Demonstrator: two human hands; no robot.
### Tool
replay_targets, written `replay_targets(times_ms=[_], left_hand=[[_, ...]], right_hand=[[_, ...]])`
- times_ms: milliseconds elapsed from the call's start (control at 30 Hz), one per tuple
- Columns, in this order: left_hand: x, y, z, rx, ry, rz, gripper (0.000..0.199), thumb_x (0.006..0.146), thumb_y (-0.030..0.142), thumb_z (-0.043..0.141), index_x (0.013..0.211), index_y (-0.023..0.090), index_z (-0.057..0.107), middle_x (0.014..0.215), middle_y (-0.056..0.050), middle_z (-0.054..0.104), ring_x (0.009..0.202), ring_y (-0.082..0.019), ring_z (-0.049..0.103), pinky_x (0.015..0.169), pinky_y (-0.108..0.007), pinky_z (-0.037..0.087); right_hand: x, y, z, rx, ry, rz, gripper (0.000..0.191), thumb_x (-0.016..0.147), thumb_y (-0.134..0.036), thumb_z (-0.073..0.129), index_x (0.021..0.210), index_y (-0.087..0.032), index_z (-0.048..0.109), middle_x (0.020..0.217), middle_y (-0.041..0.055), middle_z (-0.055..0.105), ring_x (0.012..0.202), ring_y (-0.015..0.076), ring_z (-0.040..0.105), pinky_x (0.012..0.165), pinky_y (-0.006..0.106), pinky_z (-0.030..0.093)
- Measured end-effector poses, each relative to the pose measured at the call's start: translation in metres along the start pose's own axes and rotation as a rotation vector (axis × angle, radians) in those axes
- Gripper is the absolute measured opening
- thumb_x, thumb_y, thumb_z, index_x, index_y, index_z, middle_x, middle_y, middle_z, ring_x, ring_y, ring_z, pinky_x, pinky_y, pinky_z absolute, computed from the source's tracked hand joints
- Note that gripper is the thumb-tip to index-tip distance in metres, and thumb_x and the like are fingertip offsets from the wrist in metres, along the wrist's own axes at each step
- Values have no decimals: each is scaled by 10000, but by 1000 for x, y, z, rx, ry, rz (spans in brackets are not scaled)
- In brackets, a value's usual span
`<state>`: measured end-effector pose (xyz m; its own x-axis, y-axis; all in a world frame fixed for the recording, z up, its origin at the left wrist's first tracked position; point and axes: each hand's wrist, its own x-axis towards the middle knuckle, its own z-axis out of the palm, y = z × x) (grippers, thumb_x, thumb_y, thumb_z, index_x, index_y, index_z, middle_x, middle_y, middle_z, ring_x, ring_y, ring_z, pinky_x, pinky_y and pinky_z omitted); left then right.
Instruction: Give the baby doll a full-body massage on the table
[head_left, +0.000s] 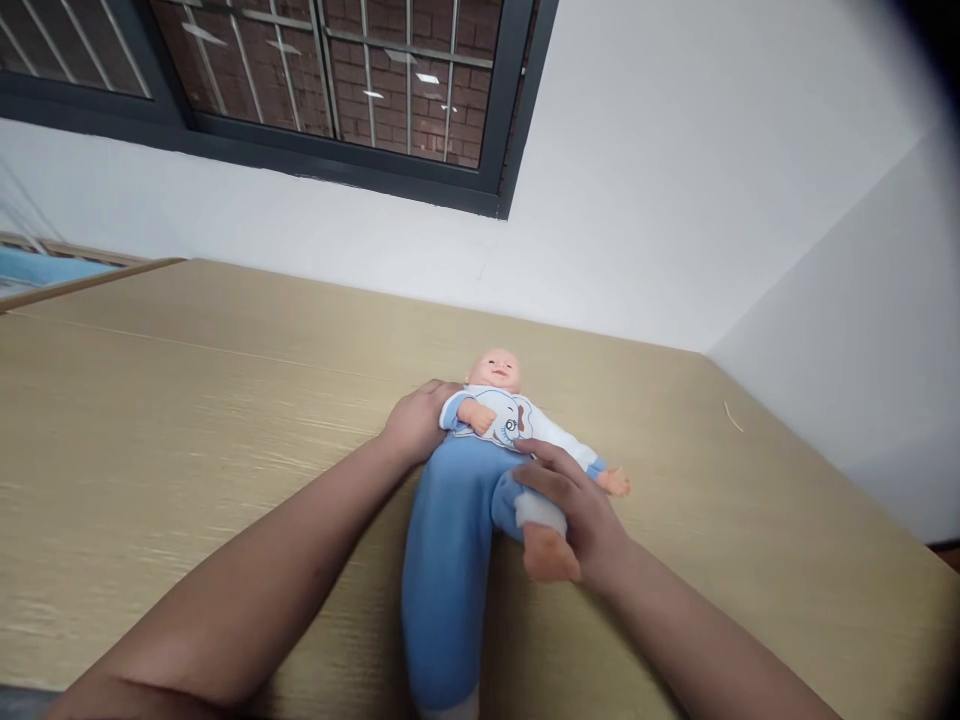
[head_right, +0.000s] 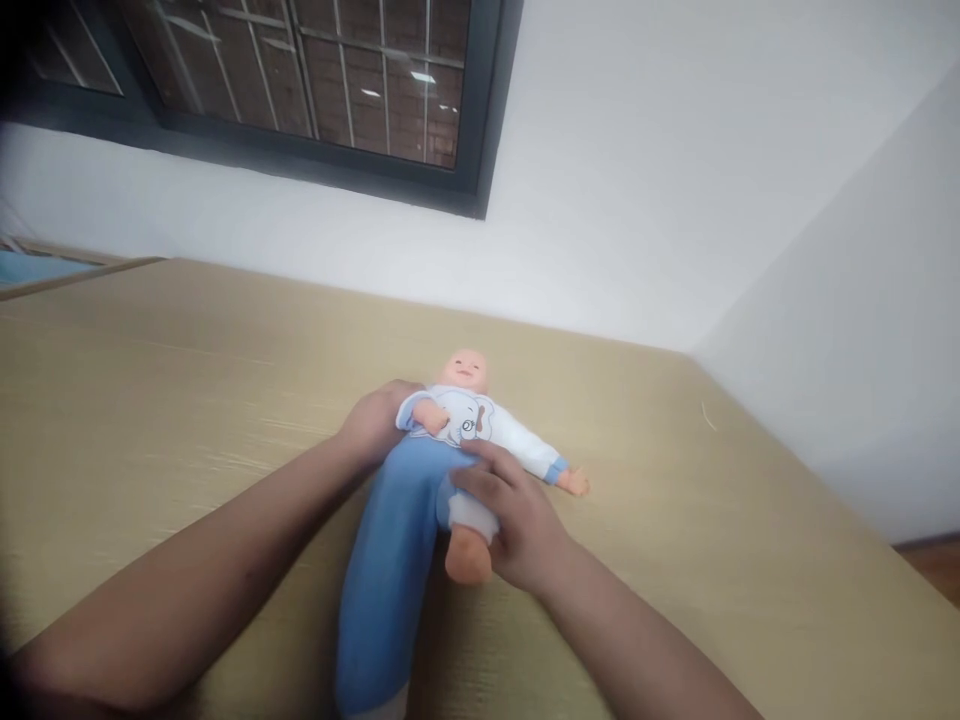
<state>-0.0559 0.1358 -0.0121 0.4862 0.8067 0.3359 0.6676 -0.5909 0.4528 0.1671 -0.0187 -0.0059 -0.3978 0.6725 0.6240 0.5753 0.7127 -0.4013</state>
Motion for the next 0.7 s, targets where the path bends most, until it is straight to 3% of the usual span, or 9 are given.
replay_targets(times_ms=[133, 433, 567, 700], left_hand=[[0, -2, 3, 139, -14, -4, 373, 864, 376, 638, 1225, 283, 652, 1096, -72, 698, 953, -251, 670, 724, -289, 448], [0, 1, 2, 111, -17, -17, 402, 850, 386, 651, 1227, 245, 657, 1097, -100, 697, 957, -264, 661, 726, -289, 442], [-1, -1, -1, -98, -3, -68, 313, 800, 396, 692, 1060, 223, 716, 1053, -91, 724, 959, -280, 665, 783, -306, 464], [-2, -21, 6, -567, 140, -268, 288, 707, 352, 744, 936, 183, 703, 967, -75, 733, 915, -287, 674, 801, -354, 503]], right_hand=[[5, 17, 6, 22, -63, 100, 438, 841, -184, 650, 1266, -270, 590, 1423, 136, 492, 1262, 301, 560, 1014, 474, 513], [8, 20, 3, 145, -57, 119, 398, 832, -208, 643, 1226, -252, 612, 1326, 106, 598, 1205, 274, 600, 1015, 450, 505], [1, 10, -10, 209, -87, 91, 451, 840, -247, 628, 1287, -253, 565, 1263, 99, 637, 1163, 274, 625, 989, 444, 524], [-5, -9, -13, 213, -147, -36, 468, 853, -296, 688, 1301, -260, 559, 1308, 111, 605, 1166, 250, 626, 973, 392, 532]])
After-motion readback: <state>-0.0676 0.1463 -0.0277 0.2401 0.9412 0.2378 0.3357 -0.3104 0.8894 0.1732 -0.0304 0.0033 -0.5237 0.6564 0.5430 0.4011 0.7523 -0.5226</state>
